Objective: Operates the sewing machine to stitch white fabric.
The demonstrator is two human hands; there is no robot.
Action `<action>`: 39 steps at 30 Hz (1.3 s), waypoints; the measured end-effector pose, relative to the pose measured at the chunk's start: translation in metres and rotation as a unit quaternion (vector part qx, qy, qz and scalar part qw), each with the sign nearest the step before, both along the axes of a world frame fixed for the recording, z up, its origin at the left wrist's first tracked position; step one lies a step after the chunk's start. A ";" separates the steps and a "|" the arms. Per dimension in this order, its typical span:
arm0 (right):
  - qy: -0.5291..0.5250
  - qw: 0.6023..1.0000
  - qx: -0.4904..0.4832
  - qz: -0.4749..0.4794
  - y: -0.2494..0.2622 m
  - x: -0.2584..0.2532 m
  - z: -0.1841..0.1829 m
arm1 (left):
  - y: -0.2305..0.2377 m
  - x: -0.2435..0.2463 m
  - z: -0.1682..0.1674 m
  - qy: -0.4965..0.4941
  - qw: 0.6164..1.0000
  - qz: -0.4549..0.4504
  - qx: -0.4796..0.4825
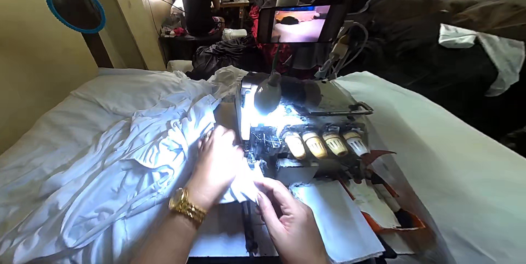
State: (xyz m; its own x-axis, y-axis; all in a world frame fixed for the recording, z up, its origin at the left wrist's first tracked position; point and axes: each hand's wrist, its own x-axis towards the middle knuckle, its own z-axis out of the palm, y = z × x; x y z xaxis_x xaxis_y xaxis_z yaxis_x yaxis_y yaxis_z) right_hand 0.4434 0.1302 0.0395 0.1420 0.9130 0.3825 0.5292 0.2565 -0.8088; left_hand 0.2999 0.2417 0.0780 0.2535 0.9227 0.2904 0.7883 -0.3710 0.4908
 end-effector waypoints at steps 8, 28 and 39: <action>-0.117 0.993 0.006 0.011 0.013 0.008 0.024 | -0.015 -0.024 -0.006 -0.010 0.995 -0.026 0.091; 0.305 0.942 0.000 0.138 0.028 0.007 0.062 | -0.002 -0.038 0.000 0.068 0.980 -0.168 0.086; 0.227 0.963 0.048 0.138 0.038 0.008 0.050 | 0.004 -0.041 0.007 0.050 0.977 -0.207 0.018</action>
